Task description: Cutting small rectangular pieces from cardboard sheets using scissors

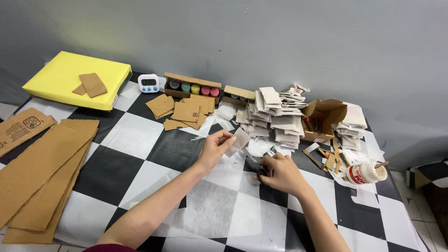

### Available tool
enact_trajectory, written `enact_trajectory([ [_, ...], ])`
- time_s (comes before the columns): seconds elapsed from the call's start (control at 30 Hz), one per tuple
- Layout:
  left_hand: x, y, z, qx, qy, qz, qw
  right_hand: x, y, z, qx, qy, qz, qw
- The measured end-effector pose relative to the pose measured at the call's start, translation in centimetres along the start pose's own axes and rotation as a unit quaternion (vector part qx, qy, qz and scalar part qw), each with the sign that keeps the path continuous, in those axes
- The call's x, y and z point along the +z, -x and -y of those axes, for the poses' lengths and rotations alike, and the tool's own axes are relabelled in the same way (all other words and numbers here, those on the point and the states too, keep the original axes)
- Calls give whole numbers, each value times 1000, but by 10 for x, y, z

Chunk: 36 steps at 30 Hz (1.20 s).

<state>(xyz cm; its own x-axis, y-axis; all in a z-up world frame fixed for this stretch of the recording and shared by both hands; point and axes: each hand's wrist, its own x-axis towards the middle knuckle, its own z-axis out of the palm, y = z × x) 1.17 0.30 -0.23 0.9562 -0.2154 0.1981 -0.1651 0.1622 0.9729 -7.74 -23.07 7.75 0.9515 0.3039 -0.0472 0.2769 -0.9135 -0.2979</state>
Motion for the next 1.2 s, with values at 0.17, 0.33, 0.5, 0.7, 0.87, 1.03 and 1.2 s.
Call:
enact_trajectory([
  [0.17,6,8,-12,-26,6,-7,1000,10,-3,10,42,59,36,997],
  [0.33,9,4,13,-76,52,-14,996,2,0,19,32,47,60,997],
  [0.5,8,0,37,-187,139,-34,972,-29,11,35,19,1,78,997],
  [0.7,17,4,49,-209,146,-16,967,29,-10,-9,-201,74,-270,939],
  [0.87,23,2,75,-207,145,20,967,40,-9,5,-327,146,-362,861],
  [1.03,27,15,32,-221,170,57,959,11,-10,27,-378,132,-335,853],
  [1.2,27,17,33,-229,192,69,952,-7,-7,50,-412,180,-285,847],
])
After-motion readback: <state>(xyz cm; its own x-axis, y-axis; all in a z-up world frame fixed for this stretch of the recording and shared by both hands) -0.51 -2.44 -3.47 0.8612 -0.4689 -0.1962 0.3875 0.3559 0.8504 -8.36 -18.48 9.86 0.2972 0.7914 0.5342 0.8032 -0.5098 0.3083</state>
